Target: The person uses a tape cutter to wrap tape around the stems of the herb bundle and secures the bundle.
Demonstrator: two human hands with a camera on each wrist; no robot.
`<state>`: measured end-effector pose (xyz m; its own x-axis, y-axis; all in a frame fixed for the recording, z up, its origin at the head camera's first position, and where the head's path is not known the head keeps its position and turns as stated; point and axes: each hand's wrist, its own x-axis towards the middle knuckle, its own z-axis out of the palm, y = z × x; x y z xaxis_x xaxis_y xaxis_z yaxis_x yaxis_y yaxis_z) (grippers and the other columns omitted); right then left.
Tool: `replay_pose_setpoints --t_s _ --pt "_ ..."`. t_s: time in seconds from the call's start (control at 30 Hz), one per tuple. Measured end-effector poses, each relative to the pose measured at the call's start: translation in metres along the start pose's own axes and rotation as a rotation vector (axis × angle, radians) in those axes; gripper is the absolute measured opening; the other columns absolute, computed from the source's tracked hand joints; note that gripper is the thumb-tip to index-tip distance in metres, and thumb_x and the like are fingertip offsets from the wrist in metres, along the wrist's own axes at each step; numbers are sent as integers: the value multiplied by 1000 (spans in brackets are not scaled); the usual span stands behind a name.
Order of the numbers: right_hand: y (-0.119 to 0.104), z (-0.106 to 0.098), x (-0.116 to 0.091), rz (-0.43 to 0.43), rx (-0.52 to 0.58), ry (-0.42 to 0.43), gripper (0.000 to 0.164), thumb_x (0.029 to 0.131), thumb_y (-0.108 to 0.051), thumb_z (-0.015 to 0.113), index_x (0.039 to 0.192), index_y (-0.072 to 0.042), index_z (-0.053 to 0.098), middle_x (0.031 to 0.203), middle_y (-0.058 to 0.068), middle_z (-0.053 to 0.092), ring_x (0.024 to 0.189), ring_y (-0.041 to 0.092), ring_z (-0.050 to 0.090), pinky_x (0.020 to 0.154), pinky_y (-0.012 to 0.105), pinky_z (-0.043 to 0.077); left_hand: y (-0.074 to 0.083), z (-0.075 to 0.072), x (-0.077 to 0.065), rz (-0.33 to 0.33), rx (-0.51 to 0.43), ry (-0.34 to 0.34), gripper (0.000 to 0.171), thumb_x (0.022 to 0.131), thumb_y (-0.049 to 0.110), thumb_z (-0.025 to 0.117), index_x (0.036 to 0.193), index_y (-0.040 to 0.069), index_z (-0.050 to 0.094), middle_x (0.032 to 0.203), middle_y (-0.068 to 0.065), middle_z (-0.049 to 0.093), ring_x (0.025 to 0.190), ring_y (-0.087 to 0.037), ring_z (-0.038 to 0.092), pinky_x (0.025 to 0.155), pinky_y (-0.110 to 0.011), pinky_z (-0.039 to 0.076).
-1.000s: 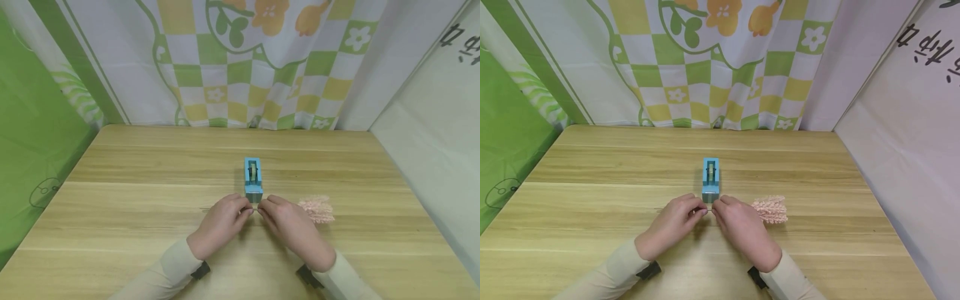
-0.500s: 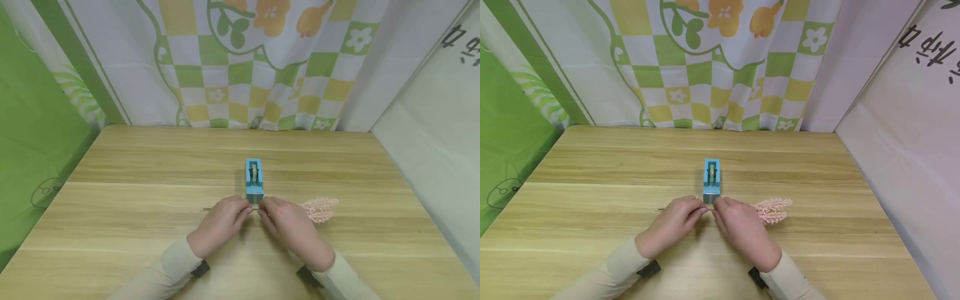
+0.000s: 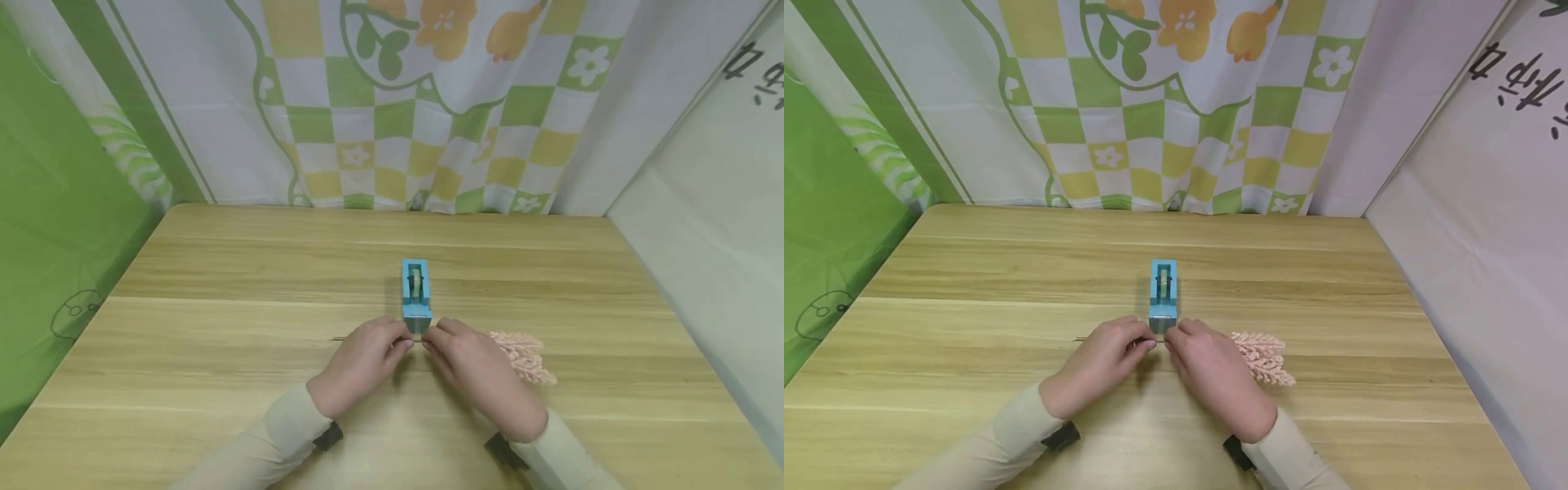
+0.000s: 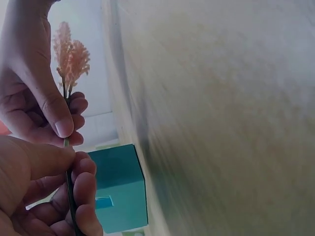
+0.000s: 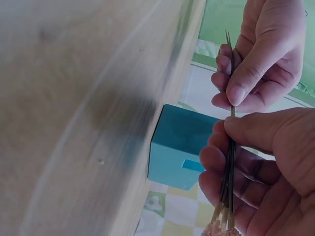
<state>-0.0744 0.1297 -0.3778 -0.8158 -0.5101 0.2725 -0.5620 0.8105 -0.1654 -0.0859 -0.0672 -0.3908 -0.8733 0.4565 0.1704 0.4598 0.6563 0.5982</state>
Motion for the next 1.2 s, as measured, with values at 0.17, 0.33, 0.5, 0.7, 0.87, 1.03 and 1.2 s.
replay_pose_setpoints --t_s 0.17,0.33,0.5,0.7,0.87,1.03,1.2 --pt "2 0 2 22 30 19 9 92 -11 80 101 -10 78 88 -4 72 75 7 64 67 22 58 -1 2 1 -9 22 -22 16 104 15 64 105 5 77 93 -4 73 77 -10 62 72 -25 57" --pt "2 1 2 38 53 38 6 93 -10 79 98 -11 77 86 -4 71 71 5 60 63 19 55 -2 2 2 0 22 -12 16 104 15 64 103 6 77 89 -1 72 73 -8 56 69 -22 54" --pt "2 2 2 43 55 46 5 94 -11 78 99 -11 76 81 -4 69 63 3 51 56 16 46 -3 -1 4 1 -16 -2 13 102 14 67 101 6 78 91 0 73 73 -7 55 66 -20 50" --pt "0 1 3 62 35 -3 8 96 -12 75 103 -9 78 83 -4 71 69 6 60 63 21 54 -4 1 5 -5 -28 6 10 101 13 69 101 7 78 90 0 73 72 -6 55 65 -20 50" --pt "0 1 4 81 33 -3 6 95 -12 77 100 -10 78 84 -3 71 69 5 59 61 19 53 -5 2 5 -8 -29 19 12 101 15 70 100 7 78 88 1 70 70 -5 53 62 -18 48" --pt "2 2 4 67 36 38 5 93 -11 78 98 -10 77 84 -3 71 66 6 58 59 17 50 -4 2 5 -10 -31 6 19 105 18 64 99 5 77 80 2 62 66 -6 48 57 -18 44" --pt "2 4 5 56 24 67 5 92 -12 79 96 -10 77 82 -2 72 65 9 60 61 21 52 -5 2 5 -17 -29 -15 19 105 15 63 99 3 77 78 2 59 65 -6 47 56 -19 44"
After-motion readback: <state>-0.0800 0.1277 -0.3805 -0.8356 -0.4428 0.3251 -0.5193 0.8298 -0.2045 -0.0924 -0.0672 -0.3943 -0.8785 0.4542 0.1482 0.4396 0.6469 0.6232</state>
